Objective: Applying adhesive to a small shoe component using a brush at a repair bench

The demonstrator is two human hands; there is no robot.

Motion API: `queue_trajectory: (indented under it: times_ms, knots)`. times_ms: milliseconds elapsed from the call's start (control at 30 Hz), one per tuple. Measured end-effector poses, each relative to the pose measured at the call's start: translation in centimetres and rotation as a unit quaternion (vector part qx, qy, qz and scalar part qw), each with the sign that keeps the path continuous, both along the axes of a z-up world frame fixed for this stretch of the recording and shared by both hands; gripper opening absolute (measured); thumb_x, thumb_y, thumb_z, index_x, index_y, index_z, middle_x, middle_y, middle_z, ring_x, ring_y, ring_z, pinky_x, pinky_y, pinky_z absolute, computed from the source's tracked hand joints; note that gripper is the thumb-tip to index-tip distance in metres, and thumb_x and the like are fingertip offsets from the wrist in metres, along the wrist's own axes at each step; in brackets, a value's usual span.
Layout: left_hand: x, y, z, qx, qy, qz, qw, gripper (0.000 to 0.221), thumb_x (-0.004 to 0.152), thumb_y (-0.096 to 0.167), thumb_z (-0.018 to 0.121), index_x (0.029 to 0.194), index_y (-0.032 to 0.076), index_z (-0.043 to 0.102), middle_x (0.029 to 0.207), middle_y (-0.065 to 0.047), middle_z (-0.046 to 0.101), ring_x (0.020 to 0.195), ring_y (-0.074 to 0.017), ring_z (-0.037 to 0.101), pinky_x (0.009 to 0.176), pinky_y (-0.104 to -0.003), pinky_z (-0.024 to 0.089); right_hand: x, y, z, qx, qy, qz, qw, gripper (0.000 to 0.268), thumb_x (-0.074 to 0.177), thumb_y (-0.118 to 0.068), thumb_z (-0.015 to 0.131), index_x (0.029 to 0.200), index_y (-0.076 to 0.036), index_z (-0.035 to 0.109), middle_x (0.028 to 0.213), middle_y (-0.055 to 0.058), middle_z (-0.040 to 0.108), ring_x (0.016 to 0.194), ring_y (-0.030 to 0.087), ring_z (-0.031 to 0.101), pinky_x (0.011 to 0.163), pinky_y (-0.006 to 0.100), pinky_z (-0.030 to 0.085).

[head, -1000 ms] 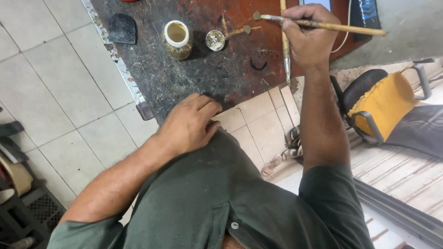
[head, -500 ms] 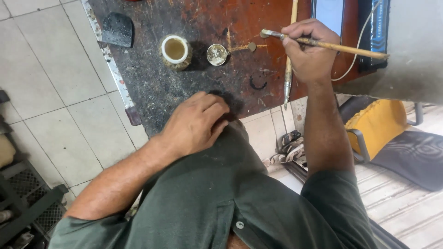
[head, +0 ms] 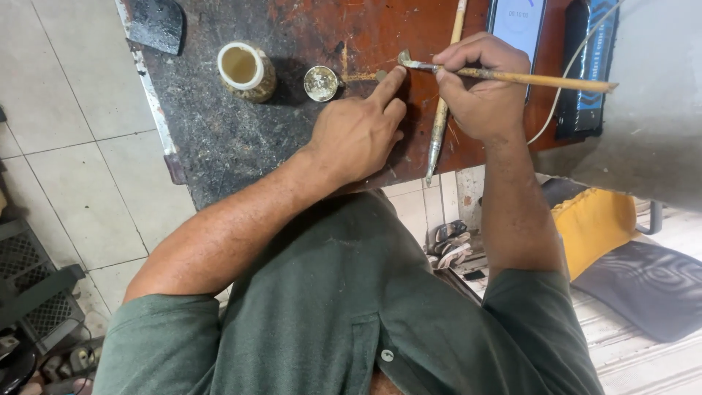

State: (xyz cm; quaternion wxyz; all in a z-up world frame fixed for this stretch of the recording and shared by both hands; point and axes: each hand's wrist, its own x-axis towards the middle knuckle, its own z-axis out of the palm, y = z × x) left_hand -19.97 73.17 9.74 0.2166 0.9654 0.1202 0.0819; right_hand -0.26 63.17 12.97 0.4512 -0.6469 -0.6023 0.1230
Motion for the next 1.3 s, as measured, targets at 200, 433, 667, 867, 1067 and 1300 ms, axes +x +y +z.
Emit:
queue_trajectory:
  times_ms: [200, 433, 667, 867, 1067, 1300]
  knots:
    - [0.7, 0.2, 0.4, 0.009, 0.047, 0.006, 0.999, 0.034, 0.099, 0.038, 0.065, 0.113, 0.006, 0.063, 0.162, -0.018, 0.038, 0.047, -0.0309, 0.063, 0.038, -0.046, 0.048, 0.1, 0.5, 0.4, -0.022, 0.043, -0.032, 0.998, 0.011, 0.096, 0.013, 0.071, 0.098, 0.004, 0.064, 0.097, 0.019, 0.073, 0.088, 0.025, 0.072, 0.078, 0.034, 0.061]
    - [0.8, 0.0, 0.4, 0.018, 0.071, 0.006, 0.997, 0.037, 0.100, 0.041, 0.064, 0.116, 0.008, 0.063, 0.164, -0.016, 0.035, 0.048, -0.0305, 0.064, 0.038, -0.045, 0.049, 0.2, 1.3, 0.1, 0.002, 0.098, -0.032, 0.995, 0.017, 0.100, 0.012, 0.072, 0.103, 0.002, 0.059, 0.095, 0.018, 0.071, 0.087, 0.025, 0.073, 0.077, 0.035, 0.062]
    - [0.7, 0.1, 0.4, -0.002, 0.077, 0.008, 0.997, 0.037, 0.099, 0.040, 0.064, 0.116, 0.008, 0.062, 0.165, -0.016, 0.034, 0.051, -0.0321, 0.065, 0.041, -0.047, 0.051, 0.0, 1.6, 0.1, 0.000, 0.103, -0.050, 0.993, 0.016, 0.098, 0.012, 0.070, 0.102, 0.001, 0.058, 0.094, 0.017, 0.071, 0.085, 0.024, 0.073, 0.074, 0.033, 0.061]
    - [0.7, 0.2, 0.3, -0.013, 0.081, 0.008, 0.997, 0.036, 0.099, 0.040, 0.064, 0.117, 0.008, 0.063, 0.165, -0.016, 0.033, 0.051, -0.0319, 0.065, 0.042, -0.047, 0.052, 0.6, 0.9, -0.7, 0.033, 0.056, -0.026, 0.998, 0.014, 0.100, 0.018, 0.068, 0.103, 0.005, 0.062, 0.097, 0.020, 0.071, 0.085, 0.026, 0.072, 0.074, 0.031, 0.063]
    - [0.7, 0.0, -0.3, -0.003, 0.052, 0.017, 0.998, 0.036, 0.097, 0.040, 0.068, 0.115, 0.008, 0.064, 0.164, -0.014, 0.037, 0.053, -0.0334, 0.067, 0.042, -0.048, 0.052, 0.2, 0.7, -0.5, 0.049, 0.018, -0.016, 0.998, 0.012, 0.093, 0.017, 0.069, 0.096, 0.006, 0.063, 0.097, 0.023, 0.072, 0.091, 0.031, 0.073, 0.084, 0.039, 0.062]
    - [0.7, 0.0, -0.2, 0.004, 0.063, 0.014, 0.998, 0.038, 0.097, 0.041, 0.067, 0.116, 0.009, 0.064, 0.164, -0.014, 0.036, 0.053, -0.0341, 0.067, 0.042, -0.048, 0.052, 0.3, 0.9, -0.9, 0.039, 0.018, 0.018, 0.999, 0.011, 0.094, 0.017, 0.069, 0.092, 0.008, 0.065, 0.097, 0.024, 0.072, 0.091, 0.032, 0.073, 0.082, 0.039, 0.062]
